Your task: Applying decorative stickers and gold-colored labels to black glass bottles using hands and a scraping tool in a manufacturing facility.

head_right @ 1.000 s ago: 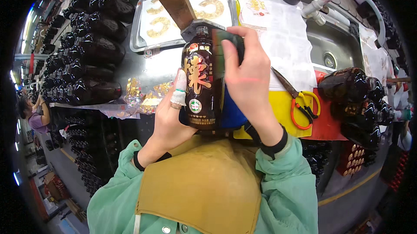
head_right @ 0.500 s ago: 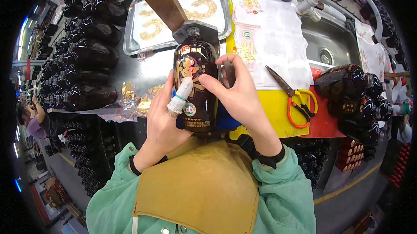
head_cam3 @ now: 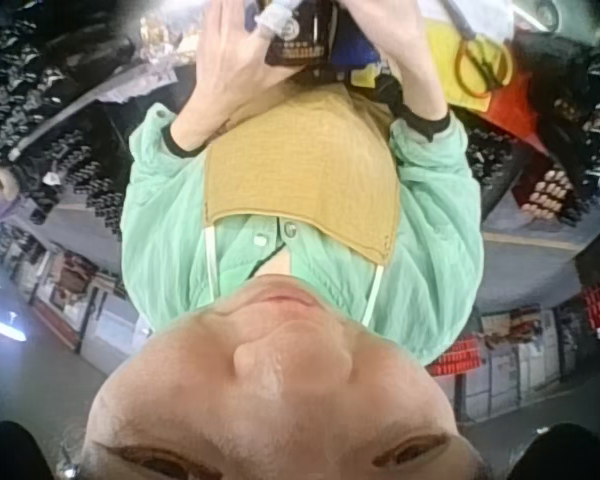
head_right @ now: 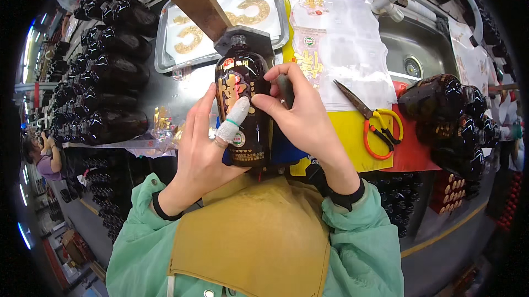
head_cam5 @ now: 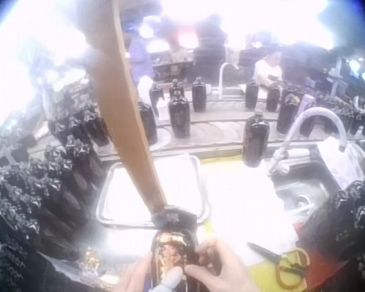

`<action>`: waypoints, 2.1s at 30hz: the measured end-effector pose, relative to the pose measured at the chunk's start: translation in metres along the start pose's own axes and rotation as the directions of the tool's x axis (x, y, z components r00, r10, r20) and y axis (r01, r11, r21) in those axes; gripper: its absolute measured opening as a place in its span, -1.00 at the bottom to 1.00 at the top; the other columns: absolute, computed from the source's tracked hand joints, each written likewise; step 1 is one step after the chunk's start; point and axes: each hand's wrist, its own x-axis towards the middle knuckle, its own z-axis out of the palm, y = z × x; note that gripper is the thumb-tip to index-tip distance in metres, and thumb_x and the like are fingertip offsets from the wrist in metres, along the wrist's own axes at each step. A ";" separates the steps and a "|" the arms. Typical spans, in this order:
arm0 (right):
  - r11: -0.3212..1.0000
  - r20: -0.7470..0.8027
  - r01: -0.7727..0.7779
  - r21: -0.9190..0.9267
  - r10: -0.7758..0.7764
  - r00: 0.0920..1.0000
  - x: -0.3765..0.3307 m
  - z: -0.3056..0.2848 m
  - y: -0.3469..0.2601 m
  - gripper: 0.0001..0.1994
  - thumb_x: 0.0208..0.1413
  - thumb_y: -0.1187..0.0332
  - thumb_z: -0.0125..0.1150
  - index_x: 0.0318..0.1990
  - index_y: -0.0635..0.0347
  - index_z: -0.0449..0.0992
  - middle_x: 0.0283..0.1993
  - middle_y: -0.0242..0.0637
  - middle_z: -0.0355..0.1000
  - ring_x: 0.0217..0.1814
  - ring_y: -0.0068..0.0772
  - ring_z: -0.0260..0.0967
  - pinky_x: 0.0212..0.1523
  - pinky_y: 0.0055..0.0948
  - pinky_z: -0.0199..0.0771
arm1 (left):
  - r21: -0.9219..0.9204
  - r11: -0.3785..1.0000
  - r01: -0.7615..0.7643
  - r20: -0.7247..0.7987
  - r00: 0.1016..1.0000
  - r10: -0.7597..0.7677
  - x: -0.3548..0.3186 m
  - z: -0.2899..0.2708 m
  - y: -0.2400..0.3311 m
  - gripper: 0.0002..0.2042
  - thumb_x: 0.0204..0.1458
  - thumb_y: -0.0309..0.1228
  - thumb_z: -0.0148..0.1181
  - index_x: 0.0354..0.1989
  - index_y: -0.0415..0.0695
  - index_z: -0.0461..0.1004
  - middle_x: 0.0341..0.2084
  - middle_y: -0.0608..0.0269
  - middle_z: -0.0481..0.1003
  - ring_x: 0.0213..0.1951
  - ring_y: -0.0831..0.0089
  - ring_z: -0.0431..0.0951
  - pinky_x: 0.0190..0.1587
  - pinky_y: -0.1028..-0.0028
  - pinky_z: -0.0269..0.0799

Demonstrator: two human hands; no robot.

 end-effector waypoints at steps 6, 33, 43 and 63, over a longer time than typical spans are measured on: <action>0.921 0.025 -0.085 0.379 0.081 0.996 -0.006 -0.002 0.003 -0.76 0.43 0.26 0.17 0.09 0.19 0.40 -0.20 -0.44 0.38 -0.21 -0.65 0.34 -0.20 -0.56 0.45 | 0.198 0.978 -0.059 0.042 0.998 0.052 0.005 -0.002 0.007 -0.09 -0.28 -0.12 0.54 0.43 0.15 0.40 0.30 -0.52 0.25 0.11 -0.24 0.48 0.14 0.02 0.49; 0.931 -0.016 0.298 -0.209 -0.308 0.951 0.049 -0.018 -0.042 -0.69 0.29 0.54 0.15 0.17 0.29 0.49 -0.05 -0.05 0.54 0.04 -0.17 0.51 0.11 -0.33 0.46 | -0.573 0.793 0.208 0.112 0.978 -0.175 -0.014 0.025 -0.015 0.03 -0.11 -0.44 0.58 0.50 -0.34 0.01 0.23 -0.13 0.47 0.12 0.00 0.60 0.19 0.19 0.51; 0.551 0.329 0.649 -0.524 -0.572 0.752 0.079 -0.006 -0.081 -0.74 0.04 0.59 0.34 -0.08 0.19 0.61 -0.25 -0.19 0.56 -0.10 -0.02 0.46 -0.08 -0.15 0.48 | -0.382 0.924 -0.003 -0.166 0.984 -0.066 -0.016 0.034 -0.018 0.03 -0.12 -0.49 0.55 0.51 -0.43 0.00 0.23 -0.50 0.38 0.23 -0.30 0.49 0.26 0.04 0.44; 0.247 0.699 0.888 -0.388 -0.549 0.458 -0.004 0.011 -0.057 -0.70 -0.11 0.41 0.38 -0.14 -0.11 0.72 -0.36 -0.59 0.50 -0.36 -0.43 0.31 -0.31 -0.35 0.31 | -0.440 0.893 0.093 -0.076 0.987 -0.140 -0.022 0.030 -0.018 -0.21 -0.20 -0.39 0.54 0.29 -0.35 0.37 0.07 -0.04 0.58 0.18 -0.03 0.55 0.47 -0.08 0.12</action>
